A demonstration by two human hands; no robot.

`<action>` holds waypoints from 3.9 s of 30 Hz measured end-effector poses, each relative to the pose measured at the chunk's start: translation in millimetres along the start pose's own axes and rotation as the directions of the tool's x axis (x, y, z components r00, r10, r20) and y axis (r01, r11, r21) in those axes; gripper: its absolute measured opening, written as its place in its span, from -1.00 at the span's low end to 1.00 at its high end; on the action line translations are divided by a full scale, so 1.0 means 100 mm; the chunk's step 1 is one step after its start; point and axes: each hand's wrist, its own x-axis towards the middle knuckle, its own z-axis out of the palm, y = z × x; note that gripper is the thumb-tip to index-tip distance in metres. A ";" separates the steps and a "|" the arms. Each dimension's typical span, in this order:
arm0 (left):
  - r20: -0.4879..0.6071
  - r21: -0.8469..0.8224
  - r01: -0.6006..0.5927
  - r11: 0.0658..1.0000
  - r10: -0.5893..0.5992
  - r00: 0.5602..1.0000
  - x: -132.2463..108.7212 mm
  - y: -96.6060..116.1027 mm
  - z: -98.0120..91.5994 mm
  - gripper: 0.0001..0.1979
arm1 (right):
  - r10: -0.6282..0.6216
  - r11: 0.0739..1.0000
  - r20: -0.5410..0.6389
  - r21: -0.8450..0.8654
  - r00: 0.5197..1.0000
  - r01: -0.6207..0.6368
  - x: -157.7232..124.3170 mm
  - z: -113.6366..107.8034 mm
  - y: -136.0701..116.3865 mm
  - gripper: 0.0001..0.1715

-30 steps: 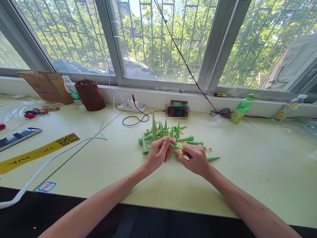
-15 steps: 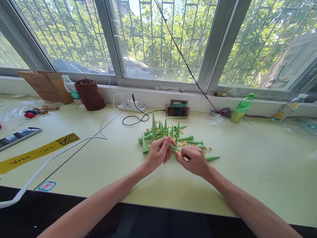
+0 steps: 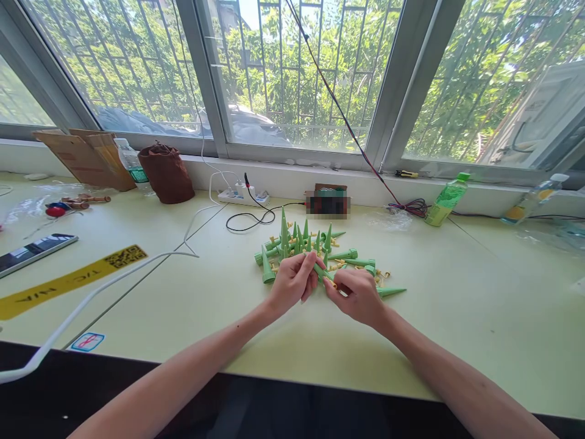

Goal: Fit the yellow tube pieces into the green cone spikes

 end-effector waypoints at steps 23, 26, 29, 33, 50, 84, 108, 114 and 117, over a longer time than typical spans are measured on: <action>-0.013 0.007 -0.007 1.000 0.007 1.000 -0.01 0.01 0.00 -0.55 | -0.007 0.998 -0.027 0.063 1.000 0.008 0.00 0.01 0.00 -0.55; -0.013 0.008 -0.011 1.000 0.011 1.000 -0.01 0.01 0.00 -0.55 | -0.003 0.998 -0.029 0.070 1.000 0.005 0.00 0.01 -0.01 -0.55; -0.011 0.007 -0.008 1.000 0.008 1.000 -0.01 0.02 0.00 -0.55 | -0.003 0.998 -0.035 0.070 0.999 0.005 0.00 0.01 0.00 -0.55; -0.014 0.011 0.000 1.000 0.000 1.000 0.00 0.02 0.00 -0.55 | 0.011 0.998 -0.058 0.057 0.998 -0.008 0.00 0.02 0.03 -0.54; -0.027 0.021 0.030 0.999 -0.029 0.999 0.01 0.02 0.02 -0.51 | 0.011 0.997 -0.023 0.082 1.000 -0.009 -0.02 0.02 0.04 -0.53; -0.014 0.425 -0.184 0.887 0.209 0.978 -0.04 -0.02 0.02 -0.45 | 0.313 0.943 -0.186 0.180 0.931 -0.281 0.01 -0.03 0.14 -0.72; -0.013 0.216 -0.085 0.973 0.090 0.996 -0.05 -0.09 0.02 -0.70 | 0.172 0.969 -0.108 0.198 0.979 -0.149 0.02 -0.04 0.07 -0.86; -0.030 0.243 -0.072 0.967 0.081 0.996 -0.04 -0.11 0.04 -0.70 | 0.177 0.967 -0.089 0.200 0.980 -0.156 0.01 -0.04 0.07 -0.82; -0.034 0.247 -0.072 0.966 0.084 0.996 -0.04 -0.11 0.04 -0.71 | 0.182 0.967 -0.085 0.196 0.980 -0.163 0.00 -0.03 0.08 -0.80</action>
